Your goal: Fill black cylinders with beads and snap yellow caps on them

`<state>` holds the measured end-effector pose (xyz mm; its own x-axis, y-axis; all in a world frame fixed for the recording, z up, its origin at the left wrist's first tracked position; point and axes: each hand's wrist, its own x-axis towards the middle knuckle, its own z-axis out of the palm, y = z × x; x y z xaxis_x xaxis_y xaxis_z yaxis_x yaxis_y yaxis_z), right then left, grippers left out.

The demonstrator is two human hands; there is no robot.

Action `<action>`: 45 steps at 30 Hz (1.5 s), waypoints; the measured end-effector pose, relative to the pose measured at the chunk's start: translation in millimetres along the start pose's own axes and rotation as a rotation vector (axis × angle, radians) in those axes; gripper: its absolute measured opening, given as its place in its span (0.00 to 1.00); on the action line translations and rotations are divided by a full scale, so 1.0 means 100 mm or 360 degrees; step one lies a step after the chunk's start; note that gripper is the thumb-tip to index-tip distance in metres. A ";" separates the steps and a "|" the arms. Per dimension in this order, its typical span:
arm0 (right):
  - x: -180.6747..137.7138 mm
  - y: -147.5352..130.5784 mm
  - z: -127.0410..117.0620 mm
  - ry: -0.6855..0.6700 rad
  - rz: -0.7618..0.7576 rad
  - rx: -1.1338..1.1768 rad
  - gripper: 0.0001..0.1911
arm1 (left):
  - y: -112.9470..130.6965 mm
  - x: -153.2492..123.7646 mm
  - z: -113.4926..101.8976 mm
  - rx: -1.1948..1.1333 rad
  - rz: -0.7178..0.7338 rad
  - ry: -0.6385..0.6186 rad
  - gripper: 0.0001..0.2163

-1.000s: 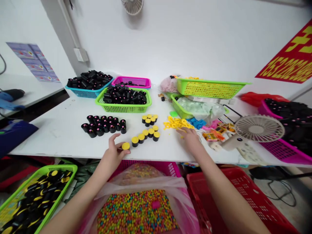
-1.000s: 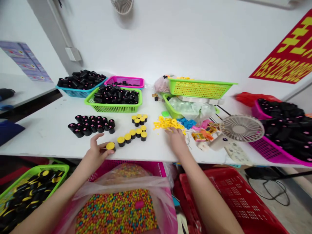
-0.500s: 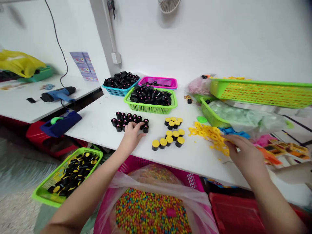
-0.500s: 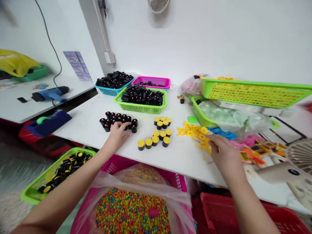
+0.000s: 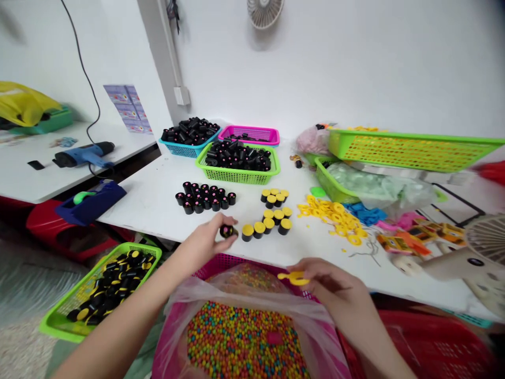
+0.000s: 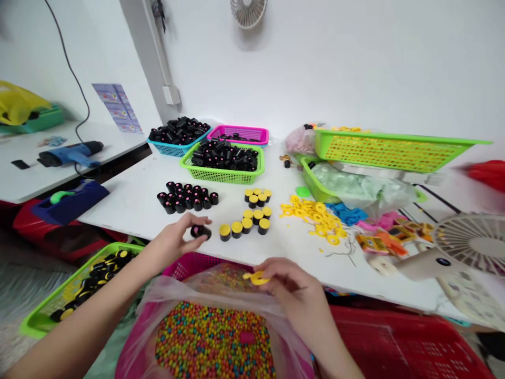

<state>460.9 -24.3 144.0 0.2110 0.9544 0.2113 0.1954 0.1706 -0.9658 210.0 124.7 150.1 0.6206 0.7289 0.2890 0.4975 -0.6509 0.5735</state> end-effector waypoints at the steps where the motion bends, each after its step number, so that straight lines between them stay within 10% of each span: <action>1: -0.06 -0.04 0.09 -0.0057 -0.0016 0.0073 0.01 | 0.13 -0.15 -0.01 -0.0201 0.0024 -0.0057 0.09; 7: -0.30 -0.30 0.51 -0.0231 -0.0035 0.0290 0.12 | 0.64 -0.73 0.07 -0.0674 0.0441 -0.0208 0.21; 18: -0.50 -0.41 0.71 -0.0163 -0.0218 -0.0042 0.10 | 0.68 -0.98 0.27 -0.0729 0.0619 -0.0157 0.18; 23: -0.53 -0.34 0.77 -0.0041 -0.0484 -0.0230 0.08 | 0.65 -1.07 0.40 -0.0971 0.0352 -0.0128 0.11; 28: -0.51 -0.27 0.67 -0.0330 -0.1145 -0.0644 0.18 | 0.79 -1.15 0.49 -0.1980 -0.0319 -0.0209 0.10; 37: -0.67 -0.13 0.78 -0.0076 -0.1179 -0.0771 0.27 | 1.03 -1.00 0.80 -0.3237 -0.0817 -0.0251 0.12; 41: -0.65 -0.16 0.71 -0.0214 -0.0879 -0.0505 0.26 | 0.94 -1.05 0.75 -0.2913 -0.0499 -0.0256 0.12; 45: -0.60 -0.12 0.62 -0.0253 -0.0626 0.0066 0.23 | 0.77 -1.00 0.50 -0.1482 0.0322 -0.0215 0.15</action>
<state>386.3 -68.0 133.7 -0.0228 0.8399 0.5422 0.1920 0.5359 -0.8221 216.5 -9.3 127.0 0.7352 0.5531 0.3920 -0.2713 -0.2898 0.9178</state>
